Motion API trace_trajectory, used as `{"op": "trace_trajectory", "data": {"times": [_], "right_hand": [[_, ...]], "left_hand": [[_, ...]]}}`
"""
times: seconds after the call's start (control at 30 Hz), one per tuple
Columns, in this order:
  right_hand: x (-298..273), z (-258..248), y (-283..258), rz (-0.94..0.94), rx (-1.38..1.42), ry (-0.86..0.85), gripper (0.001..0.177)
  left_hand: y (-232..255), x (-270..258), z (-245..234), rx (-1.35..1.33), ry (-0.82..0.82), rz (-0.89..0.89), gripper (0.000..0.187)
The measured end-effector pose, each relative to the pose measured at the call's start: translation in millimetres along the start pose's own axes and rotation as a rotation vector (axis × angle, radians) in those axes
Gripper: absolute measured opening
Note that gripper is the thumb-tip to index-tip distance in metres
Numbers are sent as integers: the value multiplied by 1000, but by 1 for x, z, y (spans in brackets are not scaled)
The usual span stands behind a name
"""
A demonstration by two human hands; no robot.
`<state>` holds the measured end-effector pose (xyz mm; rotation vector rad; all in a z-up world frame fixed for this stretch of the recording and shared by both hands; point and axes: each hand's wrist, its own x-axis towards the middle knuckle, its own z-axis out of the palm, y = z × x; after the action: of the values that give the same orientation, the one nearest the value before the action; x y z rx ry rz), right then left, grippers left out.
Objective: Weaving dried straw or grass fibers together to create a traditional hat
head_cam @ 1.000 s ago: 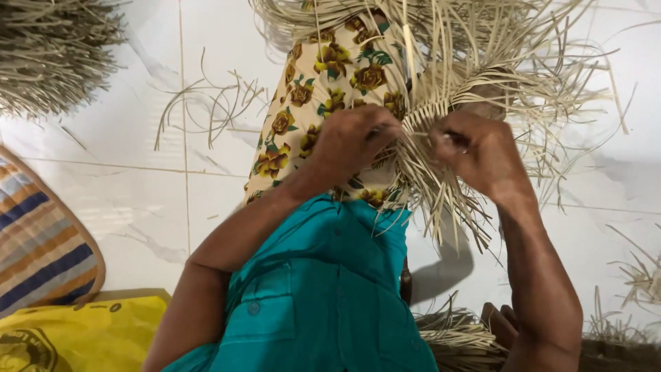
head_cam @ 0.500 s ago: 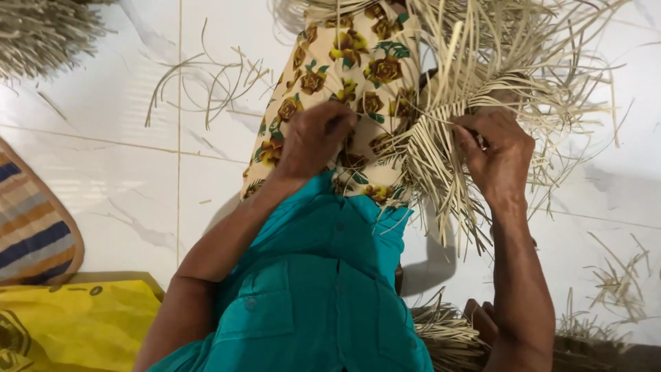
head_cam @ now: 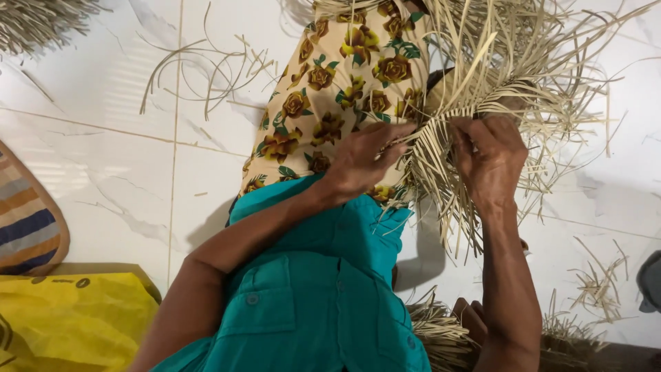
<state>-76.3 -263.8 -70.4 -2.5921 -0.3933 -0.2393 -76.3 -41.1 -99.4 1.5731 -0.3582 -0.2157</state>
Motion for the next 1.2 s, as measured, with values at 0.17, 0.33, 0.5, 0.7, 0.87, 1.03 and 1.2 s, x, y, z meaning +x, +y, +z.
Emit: {"op": "trace_trajectory", "data": {"times": [0.17,0.33,0.5,0.7,0.87,1.03,1.2], "right_hand": [[-5,2,18,-76,-91,28,10],[6,-7,2,-68,-194,-13,13],[18,-16,-8,-118,-256,70,10],[-3,-8,-11,-98,-220,-189,11],[-19,2,5,-70,-65,-237,12],[-11,-10,1,-120,-257,-328,20],[-5,-4,13,-188,-344,-317,14]], "left_hand": [[-9,21,25,-2,-21,-54,36],[-28,40,47,43,42,-190,34],[-10,51,38,189,176,-36,12],[-25,47,40,59,150,-12,23],[-29,47,41,69,156,-50,24],[-31,47,41,16,194,-82,24],[-27,48,37,48,165,-74,19]]}}
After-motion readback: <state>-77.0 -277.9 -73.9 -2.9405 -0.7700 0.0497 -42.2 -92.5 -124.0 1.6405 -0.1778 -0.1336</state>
